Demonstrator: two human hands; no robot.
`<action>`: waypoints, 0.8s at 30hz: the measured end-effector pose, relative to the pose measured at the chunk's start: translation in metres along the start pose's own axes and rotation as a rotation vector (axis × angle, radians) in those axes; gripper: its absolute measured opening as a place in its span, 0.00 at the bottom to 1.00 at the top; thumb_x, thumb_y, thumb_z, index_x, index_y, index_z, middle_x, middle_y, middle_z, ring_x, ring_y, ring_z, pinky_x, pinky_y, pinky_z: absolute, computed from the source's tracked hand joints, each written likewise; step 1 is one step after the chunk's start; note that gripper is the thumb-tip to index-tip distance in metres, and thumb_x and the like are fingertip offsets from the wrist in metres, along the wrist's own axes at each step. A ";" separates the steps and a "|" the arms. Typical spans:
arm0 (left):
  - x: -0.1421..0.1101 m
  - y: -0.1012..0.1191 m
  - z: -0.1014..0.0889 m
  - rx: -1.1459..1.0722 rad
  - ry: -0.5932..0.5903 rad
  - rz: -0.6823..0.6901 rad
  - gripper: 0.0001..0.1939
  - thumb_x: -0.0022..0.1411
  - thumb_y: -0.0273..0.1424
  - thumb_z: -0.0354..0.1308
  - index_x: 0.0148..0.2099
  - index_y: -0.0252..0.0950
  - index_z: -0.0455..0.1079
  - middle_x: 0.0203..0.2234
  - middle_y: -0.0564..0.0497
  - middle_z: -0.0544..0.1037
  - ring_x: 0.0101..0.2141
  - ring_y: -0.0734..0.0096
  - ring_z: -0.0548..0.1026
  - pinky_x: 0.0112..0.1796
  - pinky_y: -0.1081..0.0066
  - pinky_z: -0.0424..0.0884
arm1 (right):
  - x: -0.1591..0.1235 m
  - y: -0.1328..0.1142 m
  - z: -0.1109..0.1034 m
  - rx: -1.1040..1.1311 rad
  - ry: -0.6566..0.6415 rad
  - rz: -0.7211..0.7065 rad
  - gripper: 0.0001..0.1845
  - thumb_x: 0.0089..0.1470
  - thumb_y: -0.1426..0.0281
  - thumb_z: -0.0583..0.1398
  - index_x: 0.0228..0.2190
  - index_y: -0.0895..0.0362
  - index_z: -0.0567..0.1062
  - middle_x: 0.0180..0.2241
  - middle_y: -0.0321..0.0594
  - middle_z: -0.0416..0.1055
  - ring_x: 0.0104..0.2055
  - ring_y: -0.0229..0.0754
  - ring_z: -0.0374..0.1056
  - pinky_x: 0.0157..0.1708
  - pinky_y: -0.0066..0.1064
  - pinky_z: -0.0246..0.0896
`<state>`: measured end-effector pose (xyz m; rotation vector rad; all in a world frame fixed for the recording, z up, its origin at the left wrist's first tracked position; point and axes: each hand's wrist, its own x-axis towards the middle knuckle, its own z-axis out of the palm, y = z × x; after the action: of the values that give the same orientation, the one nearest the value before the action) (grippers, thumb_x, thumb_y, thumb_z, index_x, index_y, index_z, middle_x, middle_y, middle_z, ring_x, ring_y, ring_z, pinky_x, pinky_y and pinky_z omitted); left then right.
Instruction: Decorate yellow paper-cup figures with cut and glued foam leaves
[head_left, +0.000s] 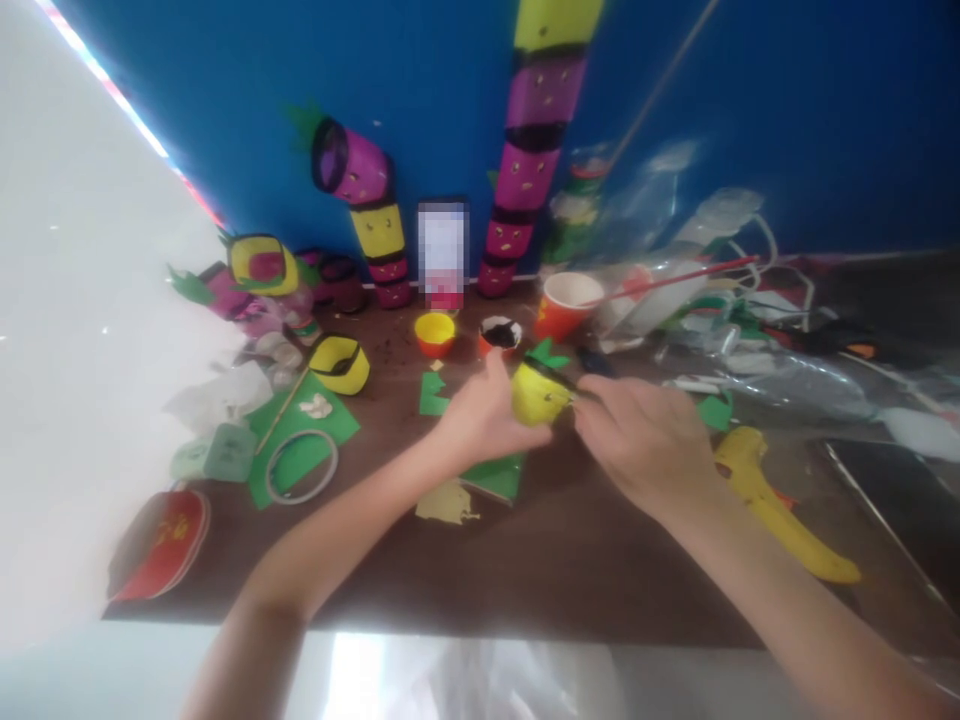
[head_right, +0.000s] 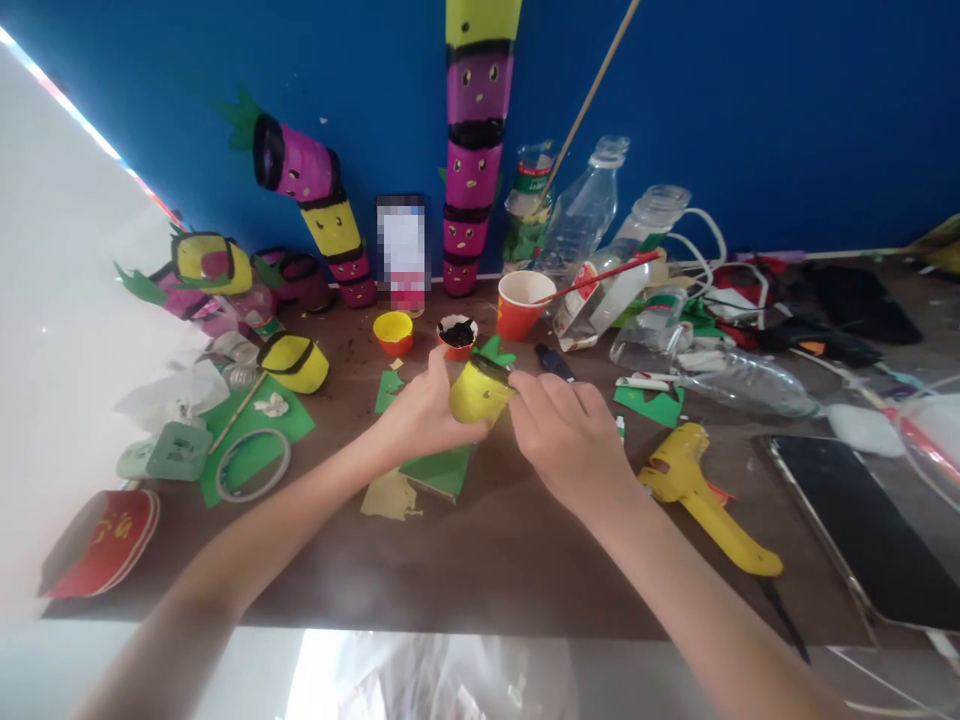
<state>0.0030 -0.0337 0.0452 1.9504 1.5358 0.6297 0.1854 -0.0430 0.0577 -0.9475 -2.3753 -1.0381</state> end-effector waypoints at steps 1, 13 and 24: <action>0.000 0.000 0.000 0.002 -0.008 -0.001 0.50 0.44 0.44 0.61 0.61 0.30 0.38 0.37 0.39 0.73 0.35 0.54 0.73 0.30 0.66 0.67 | 0.001 0.000 0.000 -0.005 0.003 -0.009 0.07 0.53 0.75 0.56 0.25 0.59 0.73 0.37 0.42 0.73 0.34 0.42 0.61 0.31 0.34 0.48; -0.001 0.001 -0.002 -0.011 -0.029 -0.008 0.50 0.44 0.43 0.61 0.61 0.30 0.38 0.38 0.39 0.73 0.35 0.53 0.73 0.30 0.65 0.67 | 0.006 -0.005 -0.003 -0.023 -0.009 -0.044 0.07 0.51 0.76 0.56 0.23 0.60 0.72 0.35 0.42 0.73 0.33 0.41 0.59 0.30 0.34 0.46; 0.006 -0.004 -0.003 -0.373 0.030 -0.044 0.48 0.43 0.45 0.65 0.59 0.32 0.44 0.44 0.38 0.71 0.43 0.56 0.72 0.41 0.61 0.68 | -0.009 -0.013 -0.006 0.255 0.215 0.478 0.02 0.46 0.73 0.63 0.27 0.57 0.73 0.31 0.43 0.71 0.34 0.44 0.66 0.36 0.36 0.60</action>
<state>-0.0007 -0.0270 0.0451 1.6281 1.3604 0.8619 0.1829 -0.0573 0.0505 -1.1609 -1.9127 -0.6037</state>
